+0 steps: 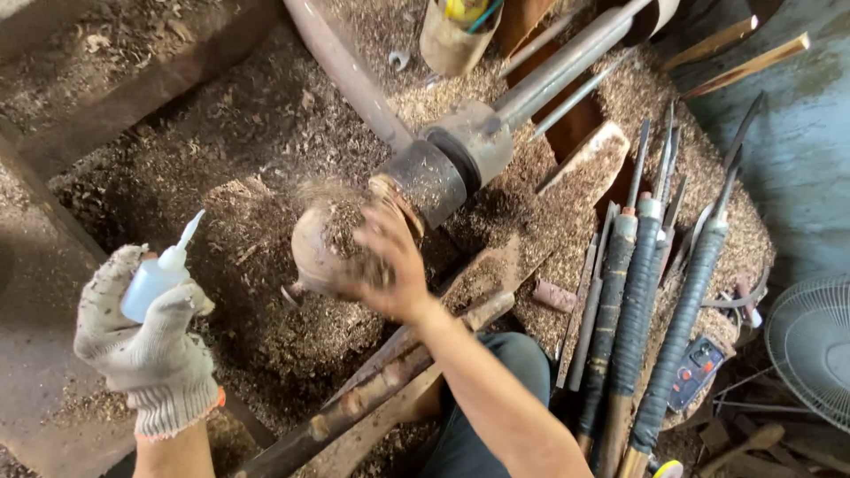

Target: The person holds a squeeze bottle and drips a dark liquid onto a round wooden workpiece mounted on a lathe, rotating the workpiece by hand to reach different spots. They repeatedly apply the liquid to several areas of the wooden ball while steadying it against the lathe.

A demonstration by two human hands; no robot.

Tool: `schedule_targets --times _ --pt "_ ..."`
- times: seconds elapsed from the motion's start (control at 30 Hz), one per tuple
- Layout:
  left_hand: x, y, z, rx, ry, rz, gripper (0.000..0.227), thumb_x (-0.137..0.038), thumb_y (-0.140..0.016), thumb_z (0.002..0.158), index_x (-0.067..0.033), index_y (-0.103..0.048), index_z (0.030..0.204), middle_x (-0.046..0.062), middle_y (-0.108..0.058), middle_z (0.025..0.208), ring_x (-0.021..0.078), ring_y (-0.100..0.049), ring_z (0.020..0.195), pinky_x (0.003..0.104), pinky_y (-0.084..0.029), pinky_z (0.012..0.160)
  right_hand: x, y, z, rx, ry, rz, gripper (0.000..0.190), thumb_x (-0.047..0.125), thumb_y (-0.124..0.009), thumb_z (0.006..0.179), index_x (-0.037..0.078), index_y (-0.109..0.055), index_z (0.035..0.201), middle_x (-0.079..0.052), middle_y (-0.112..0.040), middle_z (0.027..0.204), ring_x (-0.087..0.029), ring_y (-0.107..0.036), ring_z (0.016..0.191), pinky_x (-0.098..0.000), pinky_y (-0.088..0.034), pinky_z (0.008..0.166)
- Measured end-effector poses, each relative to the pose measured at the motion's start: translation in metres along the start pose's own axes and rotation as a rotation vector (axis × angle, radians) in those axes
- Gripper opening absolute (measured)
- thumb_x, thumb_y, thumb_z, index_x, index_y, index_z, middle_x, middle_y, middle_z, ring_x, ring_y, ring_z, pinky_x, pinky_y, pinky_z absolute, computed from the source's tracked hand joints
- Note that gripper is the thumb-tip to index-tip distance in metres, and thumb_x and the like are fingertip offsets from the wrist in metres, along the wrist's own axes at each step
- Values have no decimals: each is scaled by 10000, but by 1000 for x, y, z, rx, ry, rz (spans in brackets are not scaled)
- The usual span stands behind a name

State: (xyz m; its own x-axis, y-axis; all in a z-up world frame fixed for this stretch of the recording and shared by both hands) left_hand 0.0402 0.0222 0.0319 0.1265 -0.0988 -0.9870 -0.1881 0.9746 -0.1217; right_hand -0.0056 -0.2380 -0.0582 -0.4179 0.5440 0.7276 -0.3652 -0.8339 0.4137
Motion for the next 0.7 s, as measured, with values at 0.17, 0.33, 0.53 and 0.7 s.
schedule_targets --times 0.17,0.33,0.53,0.7 --pt "9 6 -7 60 12 14 441 -83 -891 911 24 -674 1279 137 -722 1174 206 -743 1007 316 -659 831 -25 2 2 7 -55 90 693 515 -770 954 217 -485 1512 -48 -496 1566 -242 -498 1480 -478 -433 1269" --pt "0 3 -3 23 -49 108 451 -138 -903 911 1 -679 1277 102 -711 1168 173 -726 1039 286 -642 898 -19 11 3 227 -53 -135 684 587 -766 890 208 -570 1425 -16 -566 1514 -213 -523 1470 -519 -421 1293" --pt "3 6 -3 36 -25 -42 469 -99 -880 864 -8 -690 1283 96 -718 1123 162 -709 974 277 -616 856 6 -8 61 686 -317 -231 614 571 -766 834 222 -640 1323 -50 -573 1499 -268 -498 1416 -531 -365 1172" --pt "6 9 -1 23 -53 97 481 -146 -897 844 28 -682 1237 110 -707 1179 196 -720 1071 306 -629 933 36 -12 25 618 13 -425 560 570 -781 917 246 -604 1338 -20 -486 1507 -276 -384 1508 -534 -307 1289"
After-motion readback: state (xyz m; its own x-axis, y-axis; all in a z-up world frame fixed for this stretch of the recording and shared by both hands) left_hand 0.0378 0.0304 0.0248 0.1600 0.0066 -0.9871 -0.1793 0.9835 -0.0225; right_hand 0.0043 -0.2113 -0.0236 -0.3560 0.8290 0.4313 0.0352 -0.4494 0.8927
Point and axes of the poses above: each hand's wrist, its own z-axis towards the middle knuckle, its own y-axis out of the back of the hand, x = y × z, the point moved 2 cm from there along z, towards the middle knuckle
